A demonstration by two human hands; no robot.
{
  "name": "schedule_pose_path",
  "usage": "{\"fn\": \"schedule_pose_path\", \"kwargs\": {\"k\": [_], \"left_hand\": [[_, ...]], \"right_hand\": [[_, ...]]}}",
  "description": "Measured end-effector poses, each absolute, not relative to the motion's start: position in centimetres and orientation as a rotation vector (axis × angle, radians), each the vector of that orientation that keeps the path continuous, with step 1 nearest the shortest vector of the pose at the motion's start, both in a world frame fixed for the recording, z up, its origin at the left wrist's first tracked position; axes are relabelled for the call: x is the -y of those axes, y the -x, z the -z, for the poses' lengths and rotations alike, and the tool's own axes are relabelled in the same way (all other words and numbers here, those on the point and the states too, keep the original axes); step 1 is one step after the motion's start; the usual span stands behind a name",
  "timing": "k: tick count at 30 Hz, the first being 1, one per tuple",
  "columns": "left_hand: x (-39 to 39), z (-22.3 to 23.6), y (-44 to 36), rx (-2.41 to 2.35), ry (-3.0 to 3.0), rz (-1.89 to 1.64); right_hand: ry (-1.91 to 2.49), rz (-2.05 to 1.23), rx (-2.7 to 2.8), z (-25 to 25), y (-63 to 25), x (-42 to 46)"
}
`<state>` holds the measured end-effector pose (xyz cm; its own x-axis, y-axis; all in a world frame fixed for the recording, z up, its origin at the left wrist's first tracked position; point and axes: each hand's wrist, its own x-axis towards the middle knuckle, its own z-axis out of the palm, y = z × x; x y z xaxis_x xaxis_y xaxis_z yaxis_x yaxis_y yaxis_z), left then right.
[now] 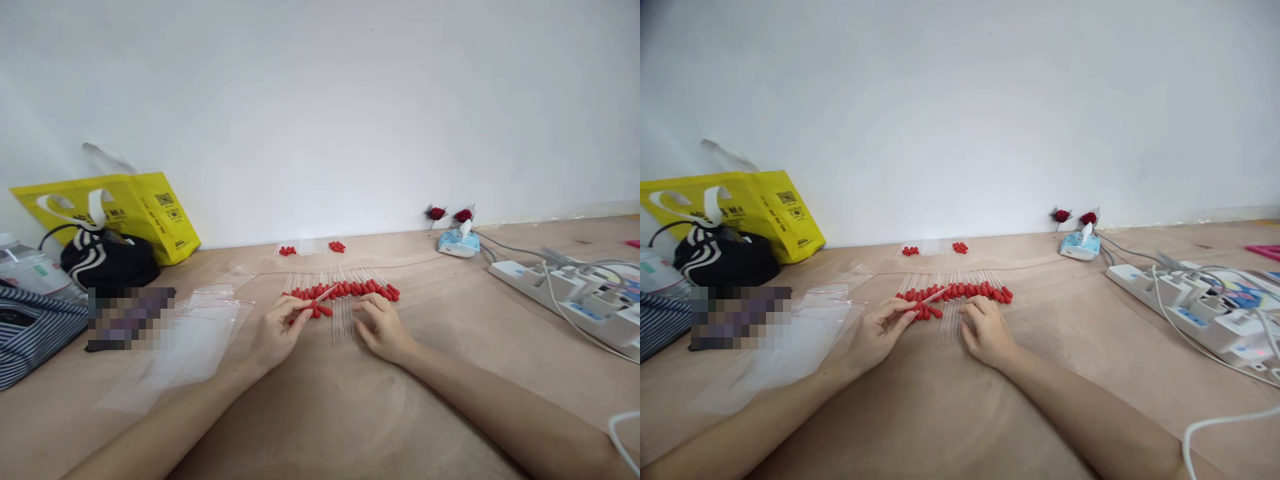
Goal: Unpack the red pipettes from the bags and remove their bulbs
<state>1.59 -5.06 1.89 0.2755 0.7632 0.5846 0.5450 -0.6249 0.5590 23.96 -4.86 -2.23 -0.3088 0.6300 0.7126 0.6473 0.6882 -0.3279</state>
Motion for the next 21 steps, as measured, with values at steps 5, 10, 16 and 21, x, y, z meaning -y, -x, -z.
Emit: {"fn": "schedule_pose_path", "kwargs": {"k": [5,10,16,21], "left_hand": [[6.4,-0.8,-0.9,-1.019,-2.122,-1.148],[6.7,-0.9,-1.3,-0.937,-2.191,-1.054],[6.9,-1.1,-1.3,-0.935,-2.359,-1.028],[6.9,-0.8,-1.5,-1.011,-2.603,-0.961]], "right_hand": [[0.896,0.156,2.128,1.2,-23.6,5.5],[0.820,0.230,2.281,0.8,-23.3,5.7],[0.796,0.174,2.292,0.8,-22.7,5.8],[0.765,0.192,2.272,0.5,-22.1,6.6]]}}
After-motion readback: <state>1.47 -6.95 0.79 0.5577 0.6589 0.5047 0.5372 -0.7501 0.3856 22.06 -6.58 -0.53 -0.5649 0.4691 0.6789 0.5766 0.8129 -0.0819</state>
